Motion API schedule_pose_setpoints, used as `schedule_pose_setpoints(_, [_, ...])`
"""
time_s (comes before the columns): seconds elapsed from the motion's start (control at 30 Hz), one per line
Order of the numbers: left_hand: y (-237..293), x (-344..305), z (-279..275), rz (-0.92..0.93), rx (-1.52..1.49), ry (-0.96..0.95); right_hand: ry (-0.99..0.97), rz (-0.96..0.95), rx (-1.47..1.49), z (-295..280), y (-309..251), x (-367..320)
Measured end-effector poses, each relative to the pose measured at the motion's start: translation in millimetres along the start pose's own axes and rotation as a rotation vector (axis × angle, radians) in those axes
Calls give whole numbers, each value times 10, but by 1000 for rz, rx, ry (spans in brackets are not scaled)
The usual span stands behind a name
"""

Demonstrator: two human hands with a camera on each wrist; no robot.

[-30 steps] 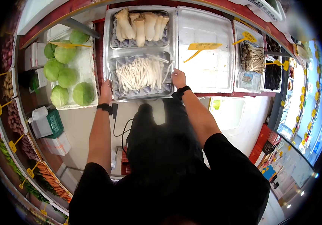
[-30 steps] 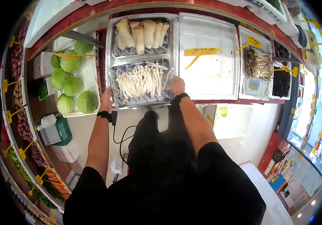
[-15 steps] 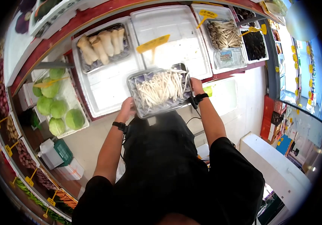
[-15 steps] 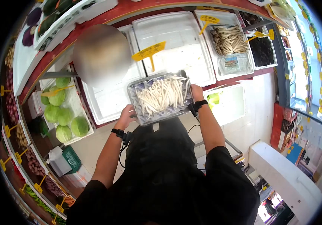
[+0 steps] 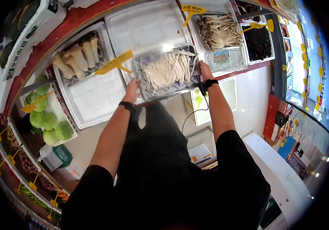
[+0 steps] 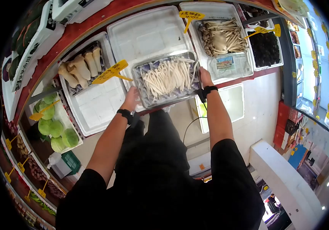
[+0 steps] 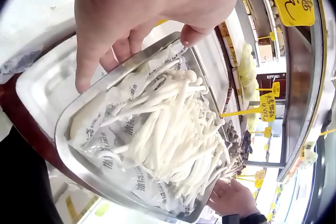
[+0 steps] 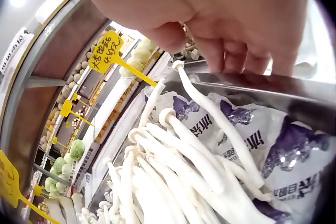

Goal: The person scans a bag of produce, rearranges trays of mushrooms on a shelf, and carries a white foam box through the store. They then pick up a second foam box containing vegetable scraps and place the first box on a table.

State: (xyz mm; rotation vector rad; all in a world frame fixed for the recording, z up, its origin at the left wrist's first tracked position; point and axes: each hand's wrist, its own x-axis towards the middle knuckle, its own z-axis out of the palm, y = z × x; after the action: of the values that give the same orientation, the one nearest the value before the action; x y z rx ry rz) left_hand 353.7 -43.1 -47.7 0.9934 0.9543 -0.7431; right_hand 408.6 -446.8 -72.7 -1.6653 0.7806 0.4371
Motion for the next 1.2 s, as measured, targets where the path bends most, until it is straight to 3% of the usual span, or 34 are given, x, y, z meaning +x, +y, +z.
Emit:
schedule_pose_setpoints(0.1, [82, 109, 20, 20, -21, 25, -79, 8, 54, 67, 15, 331])
schedule_pose_setpoints(0.27, [87, 300, 2, -11, -28, 123, -30, 125, -69, 220, 295, 792])
schedule_pose_setpoints(0.33, [-60, 513, -126, -41, -50, 148, -9, 136, 12, 274, 307, 741])
schedule_pose_setpoints(0.4, [-256, 550, -214, 78, 43, 42, 5, 153, 125, 304, 360, 694])
schedule_pose_setpoints(0.43, [-281, 551, -225, 39, -22, 34, -16, 154, 111, 285, 388, 705])
schedule_pose_setpoints(0.5, [-377, 531, -246, 7, -92, 36, -51, 24, -96, 228, 457, 753])
schedule_pose_setpoints(0.6, [-420, 506, -299, 69, -73, -1, 38, -24, -171, 346, 171, 447])
schedule_pose_setpoints(0.73, [-336, 327, -366, 254, 247, -133, 73, -120, -480, 350, 56, 301])
schedule_pose_setpoints(0.8, [-178, 220, -495, 342, 584, -255, 156, -175, -561, 338, 180, 322])
schedule_pose_setpoints(0.83, [-44, 112, -468, 215, 481, -206, 198, -208, -601, 388, 145, 297])
schedule_pose_setpoints(0.87, [77, -12, -448, 87, 372, -156, 402, -271, -466, 472, 170, 199])
schedule_pose_setpoints(0.9, [150, -118, -475, -39, 259, -105, 509, -398, -520, 496, 154, 113])
schedule_pose_setpoints(0.97, [169, -208, -786, -9, 224, -117, 697, -497, -447, 629, 86, -150])
schedule_pose_setpoints(1.03, [202, -379, -1091, 33, 178, -56, 458, -470, -366, 859, 23, -486])
schedule_pose_setpoints(1.1, [136, -411, -1545, 110, 79, 49, 224, -570, -472, 1174, 26, -829])
schedule_pose_setpoints(1.13, [107, -383, -1822, 139, 36, 104, 77, -574, -385, 1390, -32, -1073])
schedule_pose_setpoints(1.2, [98, -347, -2336, 175, -45, 271, -267, -434, -223, 1830, 5, -1428])
